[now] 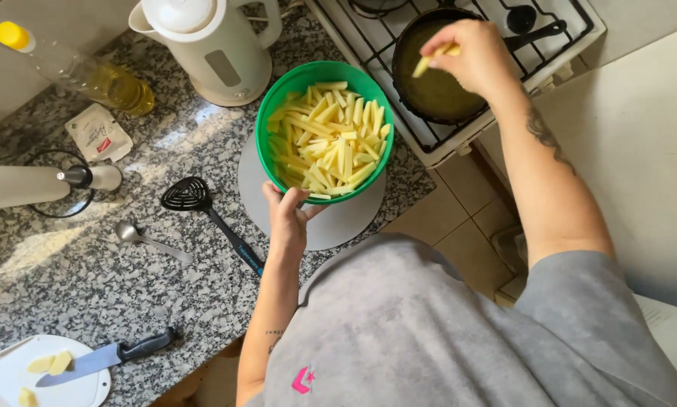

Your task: The person fries potato strips in a pan of hot oil, using a slotted spoon to remove cooked fries and place them on a paper towel. They add more raw potato strips from a green bowl into the pan and stir them with a fork. The person also cuts a potato on a cutting board and adds the pieces to the bowl.

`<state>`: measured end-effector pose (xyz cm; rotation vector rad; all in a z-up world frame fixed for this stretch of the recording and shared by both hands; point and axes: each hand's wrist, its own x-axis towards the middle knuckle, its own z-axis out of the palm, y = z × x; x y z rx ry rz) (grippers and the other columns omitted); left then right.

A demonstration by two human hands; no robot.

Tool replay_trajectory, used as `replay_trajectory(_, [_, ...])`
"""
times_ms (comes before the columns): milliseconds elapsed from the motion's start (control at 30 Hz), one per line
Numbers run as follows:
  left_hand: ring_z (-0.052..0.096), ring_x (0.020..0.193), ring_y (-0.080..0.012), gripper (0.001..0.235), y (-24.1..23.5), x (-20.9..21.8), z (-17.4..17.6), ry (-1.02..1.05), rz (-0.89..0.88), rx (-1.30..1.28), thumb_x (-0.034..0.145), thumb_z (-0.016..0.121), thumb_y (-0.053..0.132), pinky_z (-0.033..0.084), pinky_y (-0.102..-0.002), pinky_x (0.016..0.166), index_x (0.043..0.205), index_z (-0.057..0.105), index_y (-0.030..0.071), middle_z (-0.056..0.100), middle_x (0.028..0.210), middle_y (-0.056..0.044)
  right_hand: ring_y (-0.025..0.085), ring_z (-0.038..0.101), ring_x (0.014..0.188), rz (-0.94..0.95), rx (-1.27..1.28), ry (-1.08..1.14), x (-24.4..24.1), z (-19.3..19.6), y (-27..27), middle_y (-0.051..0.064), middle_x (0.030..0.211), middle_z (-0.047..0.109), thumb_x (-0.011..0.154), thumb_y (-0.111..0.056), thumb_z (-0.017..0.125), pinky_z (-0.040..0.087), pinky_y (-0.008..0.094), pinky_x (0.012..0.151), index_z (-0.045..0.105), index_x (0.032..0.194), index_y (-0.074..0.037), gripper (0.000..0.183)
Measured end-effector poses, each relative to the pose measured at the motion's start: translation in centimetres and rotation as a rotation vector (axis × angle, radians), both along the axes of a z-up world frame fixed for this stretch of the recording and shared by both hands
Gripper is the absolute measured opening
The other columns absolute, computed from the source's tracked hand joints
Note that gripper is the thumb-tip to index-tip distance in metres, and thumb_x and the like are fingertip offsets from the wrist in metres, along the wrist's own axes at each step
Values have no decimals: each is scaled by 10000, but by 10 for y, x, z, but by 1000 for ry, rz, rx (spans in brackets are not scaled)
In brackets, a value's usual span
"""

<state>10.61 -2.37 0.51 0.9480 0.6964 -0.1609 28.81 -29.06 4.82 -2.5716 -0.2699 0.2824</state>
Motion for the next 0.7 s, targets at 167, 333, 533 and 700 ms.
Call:
replay_trajectory(167, [527, 1061, -280, 419, 10, -8, 4, 13, 59, 10, 636, 544, 133, 566, -513, 742, 854, 189, 181, 395, 1090, -83, 285, 642, 792, 100, -188, -50, 22, -98, -43, 141, 949, 687, 865, -35, 673, 535, 423, 696, 731, 893, -63, 71])
replay_trajectory(333, [530, 1085, -301, 426, 13, -13, 8, -6, 47, -8, 637, 538, 121, 578, -514, 734, 868, 183, 171, 397, 1093, -106, 303, 612, 953, 163, -290, -227, 33, -113, -58, 148, 1061, 673, 715, 31, 741, 467, 401, 900, 725, 1021, -65, 321])
replay_trajectory(533, [539, 1075, -298, 411, 13, -16, 12, 4, 27, -22, 637, 532, 116, 575, -511, 751, 872, 198, 165, 405, 1081, -109, 296, 591, 952, 203, -343, -537, -4, -15, 13, 127, 1052, 670, 846, -42, 707, 511, 361, 806, 679, 1147, -68, 303])
replay_trajectory(700, [556, 1066, -305, 423, 8, -13, 14, 3, 4, -8, 617, 540, 123, 579, -471, 717, 879, 209, 162, 406, 1087, -108, 318, 483, 1081, 460, -142, -51, -58, 15, 112, 152, 1172, 545, 727, -291, 744, 436, 457, 897, 528, 1209, -179, 540])
